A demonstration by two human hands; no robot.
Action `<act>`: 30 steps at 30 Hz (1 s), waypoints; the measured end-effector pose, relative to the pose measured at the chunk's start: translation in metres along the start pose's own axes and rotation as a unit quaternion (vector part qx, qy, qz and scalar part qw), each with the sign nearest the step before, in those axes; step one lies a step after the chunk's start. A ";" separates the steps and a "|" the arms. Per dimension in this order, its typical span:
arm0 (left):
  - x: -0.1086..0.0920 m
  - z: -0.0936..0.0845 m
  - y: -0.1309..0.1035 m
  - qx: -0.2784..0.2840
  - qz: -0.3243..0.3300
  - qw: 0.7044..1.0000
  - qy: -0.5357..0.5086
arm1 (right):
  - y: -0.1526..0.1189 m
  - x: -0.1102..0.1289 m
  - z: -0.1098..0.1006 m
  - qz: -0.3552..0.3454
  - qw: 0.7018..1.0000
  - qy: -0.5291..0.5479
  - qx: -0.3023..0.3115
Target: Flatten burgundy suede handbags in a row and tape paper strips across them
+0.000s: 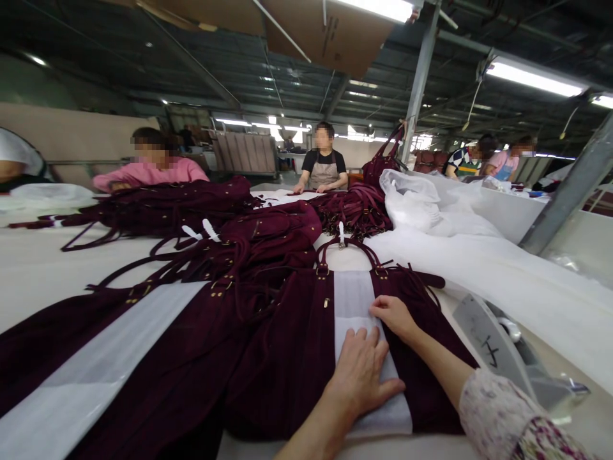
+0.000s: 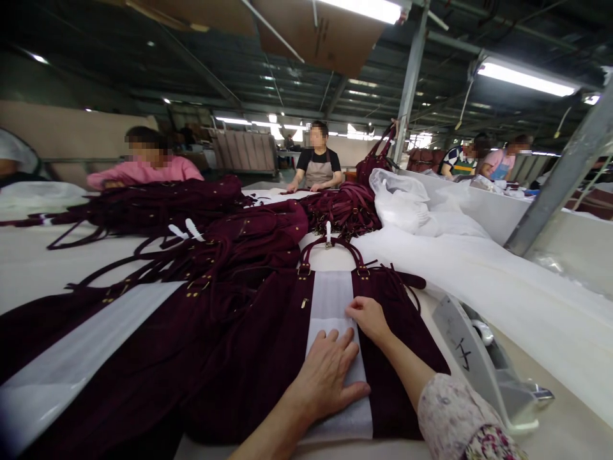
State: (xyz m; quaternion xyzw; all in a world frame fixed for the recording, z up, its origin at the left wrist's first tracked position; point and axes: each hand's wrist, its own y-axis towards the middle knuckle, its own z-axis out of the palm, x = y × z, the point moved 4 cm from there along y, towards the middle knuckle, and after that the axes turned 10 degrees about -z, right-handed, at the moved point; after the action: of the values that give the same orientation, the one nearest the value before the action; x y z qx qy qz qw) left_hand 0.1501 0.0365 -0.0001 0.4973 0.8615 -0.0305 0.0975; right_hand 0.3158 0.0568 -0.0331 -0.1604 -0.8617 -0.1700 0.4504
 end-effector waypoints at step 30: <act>0.024 0.000 -0.010 -0.030 -0.049 0.998 0.008 | -0.010 0.005 -0.158 0.050 0.989 -0.127 -0.048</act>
State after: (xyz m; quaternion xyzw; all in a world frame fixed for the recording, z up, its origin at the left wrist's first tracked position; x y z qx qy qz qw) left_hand 0.1293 0.0520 -0.0053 0.4514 0.8863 -0.0056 0.1037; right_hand 0.4228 -0.0207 0.0549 -0.2454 -0.8937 -0.1664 0.3368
